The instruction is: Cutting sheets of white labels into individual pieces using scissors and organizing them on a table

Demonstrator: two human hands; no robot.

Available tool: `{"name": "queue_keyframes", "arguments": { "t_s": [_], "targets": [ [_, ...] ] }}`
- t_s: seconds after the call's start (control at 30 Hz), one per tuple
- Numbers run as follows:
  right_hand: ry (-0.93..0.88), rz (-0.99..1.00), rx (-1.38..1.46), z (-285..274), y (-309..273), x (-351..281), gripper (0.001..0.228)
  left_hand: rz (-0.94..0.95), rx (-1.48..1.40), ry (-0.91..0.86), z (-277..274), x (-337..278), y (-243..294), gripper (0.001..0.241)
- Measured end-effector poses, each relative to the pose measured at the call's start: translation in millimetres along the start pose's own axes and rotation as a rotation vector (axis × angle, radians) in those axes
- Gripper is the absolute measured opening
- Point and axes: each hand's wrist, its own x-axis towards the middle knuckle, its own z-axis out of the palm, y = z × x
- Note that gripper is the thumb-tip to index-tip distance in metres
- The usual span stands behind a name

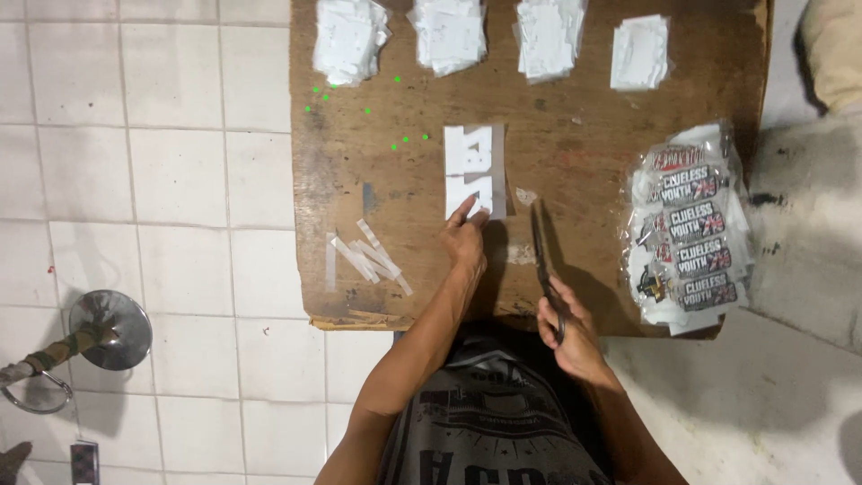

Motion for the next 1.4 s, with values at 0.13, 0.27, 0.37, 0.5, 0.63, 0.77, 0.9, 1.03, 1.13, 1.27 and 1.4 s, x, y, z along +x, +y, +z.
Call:
{"name": "queue_keyframes", "arguments": {
  "t_s": [0.13, 0.27, 0.37, 0.5, 0.63, 0.77, 0.9, 1.03, 1.13, 1.27, 1.4],
  "targets": [
    [-0.115, 0.047, -0.051, 17.3, 2.6, -16.8, 0.065, 0.009, -0.004, -0.034, 15.6, -1.1, -4.9, 0.051],
    [-0.147, 0.076, -0.124, 34.5, 2.7, -7.0, 0.067, 0.041, 0.025, -0.056, 19.3, -0.8, -9.2, 0.049],
    [-0.090, 0.063, 0.026, 40.7, 16.0, 10.2, 0.058, 0.052, 0.040, -0.041, 18.0, -1.1, -9.7, 0.049],
    [-0.064, 0.029, 0.061, 46.0, 22.2, 29.1, 0.055, 0.091, 0.073, -0.045, 17.6, 2.0, -12.6, 0.051],
    [-0.007, 0.008, 0.031, 49.9, 6.4, 14.7, 0.054, 0.114, 0.080, -0.026, 24.4, -14.7, 15.0, 0.050],
    [-0.061, 0.053, 0.008, 43.3, 2.9, 11.5, 0.057, 0.137, 0.108, 0.000, 25.1, -4.7, 7.7, 0.049],
    [-0.079, 0.029, 0.015, 54.9, 1.9, 22.8, 0.059, 0.158, 0.155, -0.003, 27.0, -5.7, 2.1, 0.050],
    [-0.079, -0.006, 0.053, 64.6, 1.7, 35.5, 0.057, 0.185, 0.180, 0.010, 25.8, -4.9, -2.3, 0.050],
    [-0.064, 0.006, 0.072, 62.0, 10.4, 42.3, 0.061, 0.195, 0.169, -0.002, 23.1, -0.4, -8.4, 0.050],
    [-0.043, 0.011, 0.095, 59.5, 23.7, 46.1, 0.063, 0.203, 0.186, 0.002, 21.3, -2.8, -8.7, 0.049],
    [-0.020, 0.023, 0.112, 59.5, 26.0, 44.8, 0.059, 0.209, 0.193, -0.009, 19.5, -4.1, -9.0, 0.048]
  ]
}}
